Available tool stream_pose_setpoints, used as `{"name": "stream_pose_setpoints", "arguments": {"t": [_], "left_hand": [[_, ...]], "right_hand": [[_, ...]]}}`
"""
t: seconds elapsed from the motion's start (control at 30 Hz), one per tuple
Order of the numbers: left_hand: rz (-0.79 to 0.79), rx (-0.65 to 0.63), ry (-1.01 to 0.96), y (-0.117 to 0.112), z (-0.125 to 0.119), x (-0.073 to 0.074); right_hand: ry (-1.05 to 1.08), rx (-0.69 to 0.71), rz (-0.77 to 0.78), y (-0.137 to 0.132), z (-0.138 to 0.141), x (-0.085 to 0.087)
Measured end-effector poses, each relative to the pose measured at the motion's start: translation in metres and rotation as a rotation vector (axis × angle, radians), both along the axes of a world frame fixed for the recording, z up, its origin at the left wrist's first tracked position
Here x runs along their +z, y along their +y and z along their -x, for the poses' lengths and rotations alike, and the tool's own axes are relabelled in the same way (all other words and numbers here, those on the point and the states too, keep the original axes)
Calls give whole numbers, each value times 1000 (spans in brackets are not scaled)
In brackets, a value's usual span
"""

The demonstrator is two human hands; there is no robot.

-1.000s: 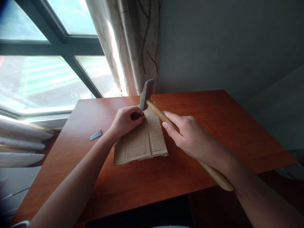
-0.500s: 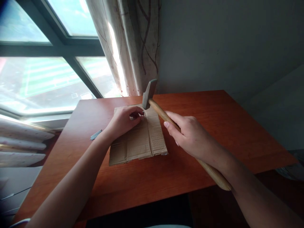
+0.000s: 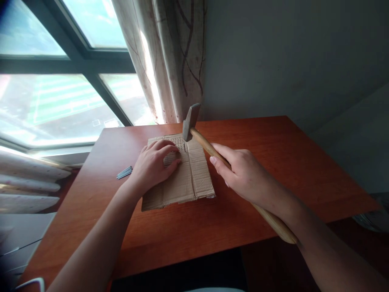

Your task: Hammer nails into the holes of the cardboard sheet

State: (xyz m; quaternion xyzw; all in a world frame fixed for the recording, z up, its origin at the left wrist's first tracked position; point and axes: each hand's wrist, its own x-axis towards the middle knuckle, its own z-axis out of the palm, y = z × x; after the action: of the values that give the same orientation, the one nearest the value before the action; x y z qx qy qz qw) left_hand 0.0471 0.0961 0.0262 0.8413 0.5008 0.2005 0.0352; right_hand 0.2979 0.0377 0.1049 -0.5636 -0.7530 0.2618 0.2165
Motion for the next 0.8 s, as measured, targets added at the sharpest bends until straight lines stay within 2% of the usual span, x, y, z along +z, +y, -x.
{"name": "stream_pose_setpoints", "arguments": {"t": [0.3, 0.8], "left_hand": [[12, 11, -50, -1, 1, -5], [7, 5, -70, -2, 3, -8]], "right_hand": [[-35, 38, 16, 2, 11, -1], [0, -3, -11, 2, 10, -5]]}}
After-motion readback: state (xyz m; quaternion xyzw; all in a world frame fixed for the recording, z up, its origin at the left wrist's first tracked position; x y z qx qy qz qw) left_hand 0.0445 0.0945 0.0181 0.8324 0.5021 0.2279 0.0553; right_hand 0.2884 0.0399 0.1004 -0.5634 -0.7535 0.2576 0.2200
